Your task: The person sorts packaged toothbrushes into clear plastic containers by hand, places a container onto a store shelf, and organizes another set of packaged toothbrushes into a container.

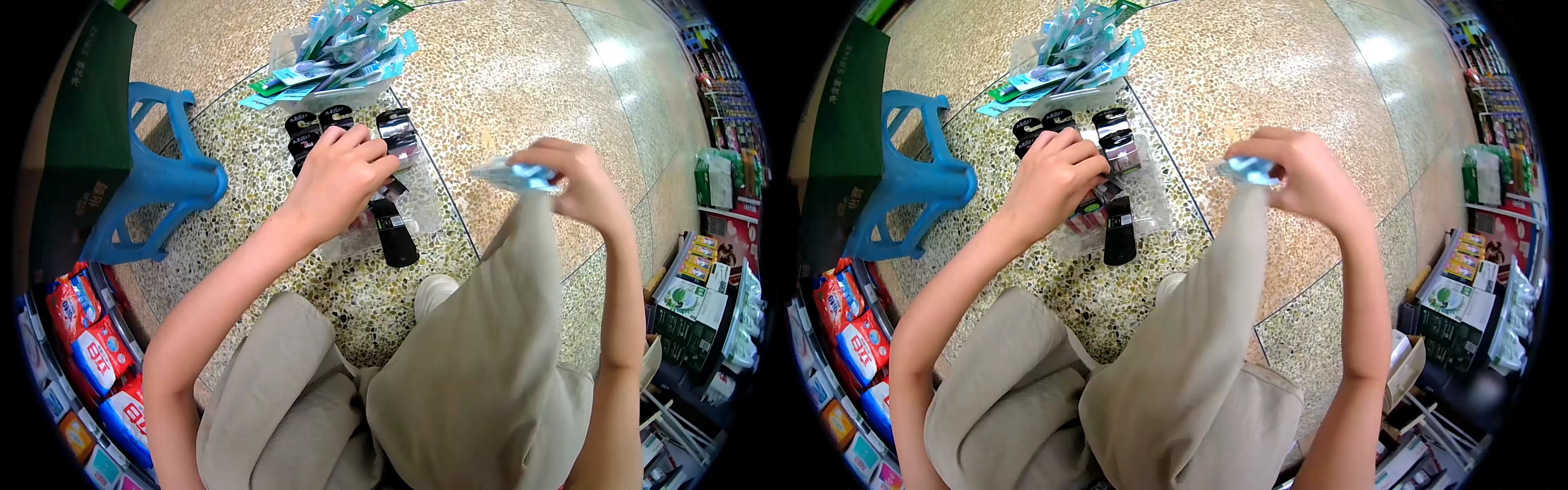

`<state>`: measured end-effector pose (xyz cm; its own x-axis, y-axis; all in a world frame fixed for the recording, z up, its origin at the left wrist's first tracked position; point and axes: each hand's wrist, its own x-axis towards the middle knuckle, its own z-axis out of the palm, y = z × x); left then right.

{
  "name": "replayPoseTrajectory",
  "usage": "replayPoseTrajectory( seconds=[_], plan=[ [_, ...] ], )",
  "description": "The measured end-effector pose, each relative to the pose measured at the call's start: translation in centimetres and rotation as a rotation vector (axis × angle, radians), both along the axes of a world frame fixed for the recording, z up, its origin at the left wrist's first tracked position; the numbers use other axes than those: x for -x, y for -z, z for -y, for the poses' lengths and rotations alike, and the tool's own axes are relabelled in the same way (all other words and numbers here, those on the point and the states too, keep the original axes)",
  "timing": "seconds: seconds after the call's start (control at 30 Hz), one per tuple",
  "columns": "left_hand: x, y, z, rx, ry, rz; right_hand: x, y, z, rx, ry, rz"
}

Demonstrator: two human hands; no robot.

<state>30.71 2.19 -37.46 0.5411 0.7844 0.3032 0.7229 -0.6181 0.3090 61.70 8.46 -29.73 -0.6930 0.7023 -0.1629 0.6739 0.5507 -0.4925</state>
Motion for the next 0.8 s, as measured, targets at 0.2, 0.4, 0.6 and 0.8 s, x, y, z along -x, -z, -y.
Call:
replayPoseTrajectory(
  seconds=[0.2, 0.4, 0.6, 0.8],
  plan=[
    [-0.1, -0.2, -0.1, 0.002, 0.006, -0.016, 0.8, 7.0, -7.9, 0.320, -0.138, 0.176],
    [-0.2, -0.3, -0.5, 0.025, -0.014, -0.032, 4.8, 12.1, -13.4, 0.781, -0.032, 0.337],
    [-0.2, -0.5, -0.6, 0.042, -0.034, 0.039, 5.8, 16.5, -16.2, 0.916, 0.209, 0.397],
    [-0.4, -0.7, -1.0, 0.045, -0.076, 0.078, 5.7, 20.3, -17.0, 0.887, 0.321, 0.360]
  ],
)
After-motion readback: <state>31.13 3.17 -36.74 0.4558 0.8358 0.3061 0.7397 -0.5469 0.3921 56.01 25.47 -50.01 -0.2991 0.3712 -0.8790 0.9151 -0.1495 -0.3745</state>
